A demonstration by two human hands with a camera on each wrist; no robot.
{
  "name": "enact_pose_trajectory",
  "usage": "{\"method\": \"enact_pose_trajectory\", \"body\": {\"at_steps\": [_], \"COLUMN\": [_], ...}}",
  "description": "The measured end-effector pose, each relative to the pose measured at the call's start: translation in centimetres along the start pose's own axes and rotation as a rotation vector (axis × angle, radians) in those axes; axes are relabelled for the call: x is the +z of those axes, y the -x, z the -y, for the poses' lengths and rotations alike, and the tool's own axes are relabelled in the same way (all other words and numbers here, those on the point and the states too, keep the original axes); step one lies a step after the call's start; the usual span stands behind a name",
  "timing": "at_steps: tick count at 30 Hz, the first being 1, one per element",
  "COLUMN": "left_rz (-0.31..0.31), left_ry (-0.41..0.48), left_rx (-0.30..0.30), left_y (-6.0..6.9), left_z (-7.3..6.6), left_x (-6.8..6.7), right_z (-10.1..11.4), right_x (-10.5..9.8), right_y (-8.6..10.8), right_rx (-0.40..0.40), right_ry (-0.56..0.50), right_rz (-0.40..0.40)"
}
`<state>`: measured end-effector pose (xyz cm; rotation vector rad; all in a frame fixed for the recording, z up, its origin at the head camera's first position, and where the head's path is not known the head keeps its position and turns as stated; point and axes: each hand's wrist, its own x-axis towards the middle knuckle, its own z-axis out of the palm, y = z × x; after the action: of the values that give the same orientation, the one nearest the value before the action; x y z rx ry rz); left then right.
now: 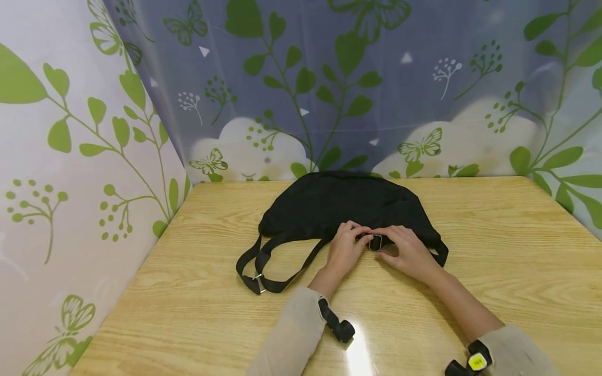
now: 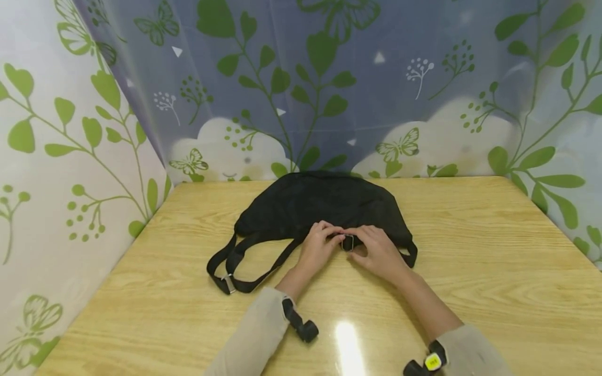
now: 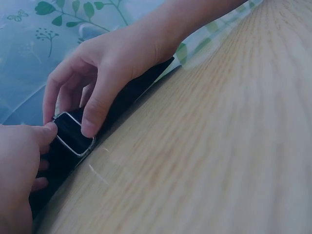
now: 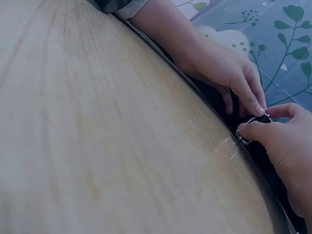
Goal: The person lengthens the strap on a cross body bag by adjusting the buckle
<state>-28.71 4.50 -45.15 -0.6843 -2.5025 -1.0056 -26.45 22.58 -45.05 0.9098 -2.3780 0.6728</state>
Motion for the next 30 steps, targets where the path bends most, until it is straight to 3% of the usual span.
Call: {"method": "enact_pose_trajectory", "body": {"at_steps": [6, 10, 13, 16, 20, 26, 30], "left_rz": [0.043, 0.03, -0.017, -0.105, -0.21, -0.247, -0.228], "left_ry": [0.201, 0.243, 0.164, -0.016, -0.198, -0.308, -0.31], "left_rx": [-0.086, -0.1, -0.058, 0.003, 0.009, -0.067, -0.088], "left_y": [-0.08, -0.12, -0.09, -0.08, -0.12, -0.08, -0.04], "left_z": [-0.19, -0.17, -0.12, -0.02, 0.09, 0.19, 0.13], "left_x": [0.02, 0.1, 0.06, -0.07, -0.28, -0.4, -0.42], "right_z": [0.11, 0.35, 0.54, 0.57, 0.54, 0.52, 0.45], "right_x": [-0.03, -0.01, -0.06, -0.14, -0.18, -0.15, -0.09], "right_y": [-0.03, -0.06, -0.03, 0.02, 0.03, 0.09, 0.18], "right_rx": [0.006, 0.034, 0.075, 0.123, 0.183, 0.193, 0.176], "right_ry": [0.009, 0.03, 0.042, 0.045, 0.017, -0.054, -0.075], "right_rz": [0.027, -0.005, -0.05, -0.105, -0.167, -0.205, -0.207]}}
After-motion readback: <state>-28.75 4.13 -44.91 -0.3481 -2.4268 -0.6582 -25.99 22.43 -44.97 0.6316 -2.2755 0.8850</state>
